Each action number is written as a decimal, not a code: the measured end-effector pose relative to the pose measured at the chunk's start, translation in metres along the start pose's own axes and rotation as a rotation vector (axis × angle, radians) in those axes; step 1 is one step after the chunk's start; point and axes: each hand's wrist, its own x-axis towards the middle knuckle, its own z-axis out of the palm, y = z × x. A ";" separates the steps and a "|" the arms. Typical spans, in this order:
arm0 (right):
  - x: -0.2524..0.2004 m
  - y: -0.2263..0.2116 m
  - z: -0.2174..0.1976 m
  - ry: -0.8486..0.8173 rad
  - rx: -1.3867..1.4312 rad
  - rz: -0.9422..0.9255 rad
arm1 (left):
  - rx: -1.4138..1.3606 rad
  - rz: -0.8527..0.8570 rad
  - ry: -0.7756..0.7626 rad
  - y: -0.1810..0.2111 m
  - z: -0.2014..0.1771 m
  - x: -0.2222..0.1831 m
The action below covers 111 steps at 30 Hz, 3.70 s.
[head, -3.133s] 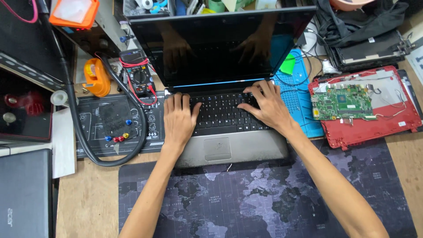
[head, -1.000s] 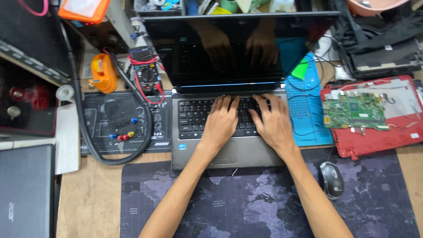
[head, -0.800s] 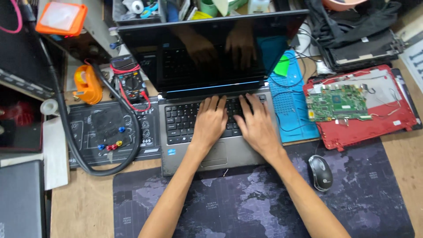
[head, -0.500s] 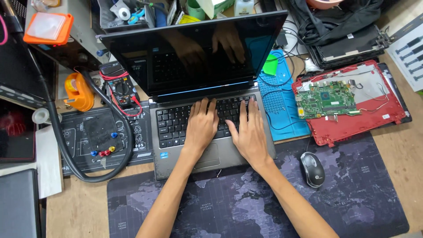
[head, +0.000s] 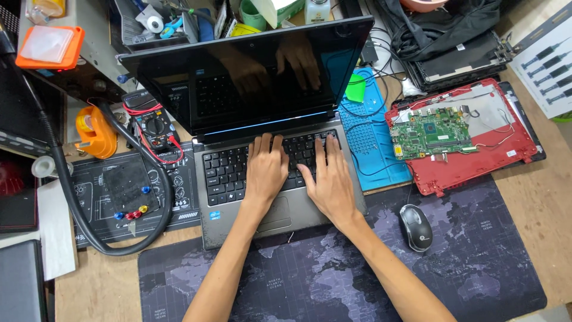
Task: Disassembling a laptop to access internal components, including removing the keyboard and disconnecting cables
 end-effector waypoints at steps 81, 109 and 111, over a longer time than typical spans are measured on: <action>0.014 -0.060 0.020 -0.078 -0.130 -0.162 | -0.010 -0.109 -0.064 -0.040 -0.044 -0.063; 0.149 -0.078 -0.091 0.123 0.260 -0.283 | 0.095 -0.141 -0.097 -0.039 -0.060 -0.072; 0.153 -0.079 -0.097 0.142 0.194 -0.329 | 0.099 -0.135 -0.098 -0.040 -0.059 -0.072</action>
